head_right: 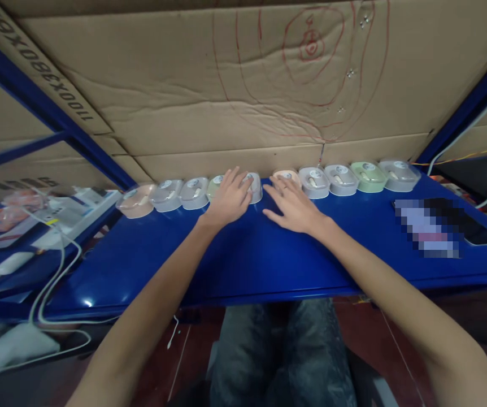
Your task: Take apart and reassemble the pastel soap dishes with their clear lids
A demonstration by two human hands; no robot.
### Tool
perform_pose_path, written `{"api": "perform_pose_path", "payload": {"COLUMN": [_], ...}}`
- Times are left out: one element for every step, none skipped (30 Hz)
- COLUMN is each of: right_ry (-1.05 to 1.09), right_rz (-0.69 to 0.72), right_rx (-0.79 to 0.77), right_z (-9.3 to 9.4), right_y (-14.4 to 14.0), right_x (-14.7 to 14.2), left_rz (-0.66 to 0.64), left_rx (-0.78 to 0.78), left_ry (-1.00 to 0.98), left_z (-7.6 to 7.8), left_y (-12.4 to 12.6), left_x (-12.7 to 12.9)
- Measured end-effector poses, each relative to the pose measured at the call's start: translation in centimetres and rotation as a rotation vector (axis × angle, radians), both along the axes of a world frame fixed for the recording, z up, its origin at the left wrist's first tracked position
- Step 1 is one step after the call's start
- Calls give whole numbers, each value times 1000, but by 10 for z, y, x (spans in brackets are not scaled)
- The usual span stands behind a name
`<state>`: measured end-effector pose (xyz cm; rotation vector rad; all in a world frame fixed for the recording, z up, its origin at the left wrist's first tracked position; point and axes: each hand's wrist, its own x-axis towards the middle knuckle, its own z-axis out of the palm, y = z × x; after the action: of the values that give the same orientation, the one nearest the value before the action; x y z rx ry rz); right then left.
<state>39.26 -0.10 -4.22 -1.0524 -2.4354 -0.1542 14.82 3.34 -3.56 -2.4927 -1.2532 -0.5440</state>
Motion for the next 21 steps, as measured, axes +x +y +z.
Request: {"api": "perform_pose_path", "payload": {"right_ry": [-20, -33, -38, -38, -33, -25, -13, 0, 16, 33, 52, 73, 100, 132, 168, 202, 231, 254, 273, 286, 297], "right_rz": [19, 36, 51, 64, 74, 78, 76, 69, 61, 53, 44, 30, 8, -24, -62, -99, -129, -150, -164, -171, -171], "right_rx": [-24, -41, -54, -64, -70, -74, -75, -72, -66, -58, -50, -40, -29, -18, -6, 3, 10, 13, 11, 2, -14], "right_z": [-7, -14, -21, -27, -32, -36, -38, -39, -38, -36, -34, -31, -29, -28, -28, -28, -30, -32, -35, -37, -39], "right_y": [1, 3, 5, 6, 7, 8, 8, 7, 5, 2, -1, -4, -7, -10, -12, -13, -14, -14, -13, -12, -12], "right_x": [-13, -24, -35, -43, -50, -54, -56, -56, -55, -53, -50, -48, -46, -44, -44, -44, -45, -46, -47, -48, -48], "left_rz": [-9, -23, -38, -54, -69, -81, -92, -106, -126, -153, -183, -212, -235, -251, -259, -261, -259, -258, -258, -259, -264], "left_rx": [-26, -49, -67, -82, -92, -98, -101, -102, -102, -102, -104, -107, -110, -116, -124, -132, -142, -153, -164, -175, -186], "left_ry": [8, 17, 22, 24, 19, 6, -13, -37, -64, -94, -126, -164, -206, -250, -294, -335, -369, -398, -425, -450, -473], "left_z": [-5, -10, -15, -20, -23, -26, -28, -28, -27, -25, -22, -19, -17, -15, -13, -13, -13, -14, -15, -17, -19], "left_y": [-1, -2, -3, -5, -6, -8, -10, -12, -14, -16, -18, -20, -22, -23, -24, -25, -25, -24, -24, -23, -23], "left_x": [-12, -21, -27, -30, -32, -32, -30, -29, -27, -26, -25, -25, -25, -25, -26, -27, -27, -27, -27, -26, -26]}}
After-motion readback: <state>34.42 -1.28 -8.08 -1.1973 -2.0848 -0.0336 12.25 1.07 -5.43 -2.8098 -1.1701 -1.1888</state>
